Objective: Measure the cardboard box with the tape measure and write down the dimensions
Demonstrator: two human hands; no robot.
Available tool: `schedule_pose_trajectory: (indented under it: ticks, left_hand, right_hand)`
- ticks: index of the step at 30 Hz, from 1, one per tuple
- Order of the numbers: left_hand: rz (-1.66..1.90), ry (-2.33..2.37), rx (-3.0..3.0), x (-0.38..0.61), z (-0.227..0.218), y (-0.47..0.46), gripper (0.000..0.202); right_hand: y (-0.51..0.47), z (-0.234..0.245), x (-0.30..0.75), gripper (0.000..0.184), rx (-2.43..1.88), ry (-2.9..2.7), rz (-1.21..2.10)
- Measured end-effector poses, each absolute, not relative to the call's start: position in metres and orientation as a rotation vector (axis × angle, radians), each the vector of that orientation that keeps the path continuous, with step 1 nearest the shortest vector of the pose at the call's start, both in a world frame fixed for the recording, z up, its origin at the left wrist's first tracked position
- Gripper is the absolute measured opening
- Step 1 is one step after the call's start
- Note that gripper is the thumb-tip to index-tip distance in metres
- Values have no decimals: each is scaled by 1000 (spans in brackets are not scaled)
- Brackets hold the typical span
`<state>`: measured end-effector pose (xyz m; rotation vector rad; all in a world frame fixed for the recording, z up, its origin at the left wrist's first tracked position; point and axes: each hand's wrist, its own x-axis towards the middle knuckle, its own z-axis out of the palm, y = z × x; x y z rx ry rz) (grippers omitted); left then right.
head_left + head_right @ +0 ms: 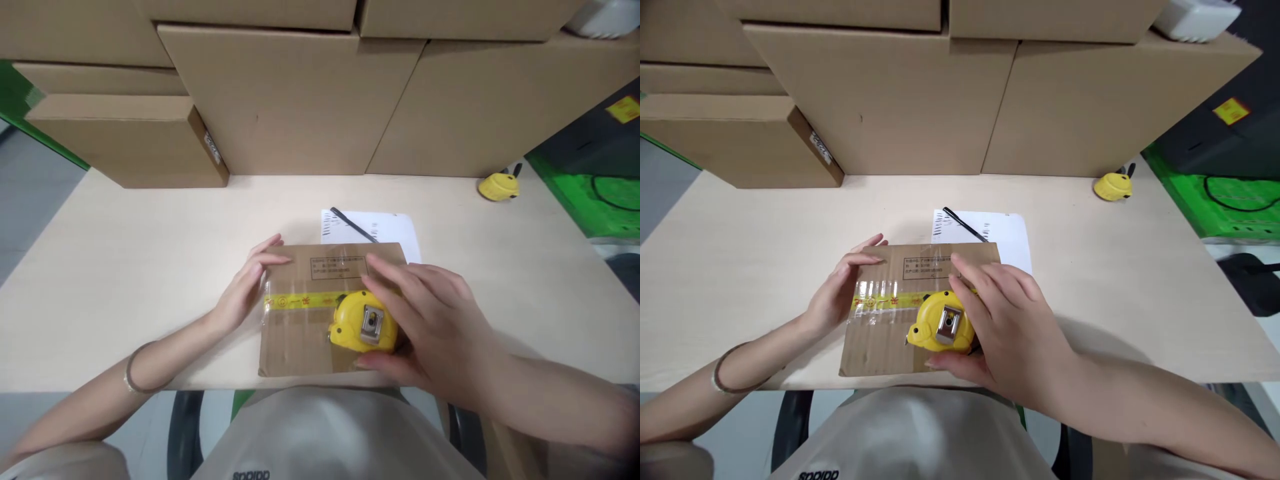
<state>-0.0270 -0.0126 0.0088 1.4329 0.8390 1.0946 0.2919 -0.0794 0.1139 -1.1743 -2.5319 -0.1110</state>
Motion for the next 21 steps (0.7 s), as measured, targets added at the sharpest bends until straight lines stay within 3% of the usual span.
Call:
schedule_pose_trajectory:
  ticks: [2, 9, 12, 14, 18, 21]
  left_hand:
    - [1088, 763, 1403, -27, 7, -12, 42]
    - [1055, 681, 1460, -31, 6, -2, 57]
    - [1021, 674, 1395, -31, 5, 1, 66]
    - [1016, 660, 1347, -30, 5, 3, 68]
    - [982, 629, 1302, -26, 9, 4, 63]
    - [963, 646, 1304, -27, 11, 4, 71]
  right_hand:
    - [-84, 109, 289, 64, -1222, -2519, 70]
    - [-57, 108, 270, 62, -1129, -1817, 1306]
    - [-27, 124, 249, 49, -1050, -1691, 1682]
    - [-11, 136, 233, 41, -991, -1751, 1689]
    - [3, 149, 204, 31, -963, -2187, 1251]
    - [1, 150, 194, 21, -1036, -2502, 998]
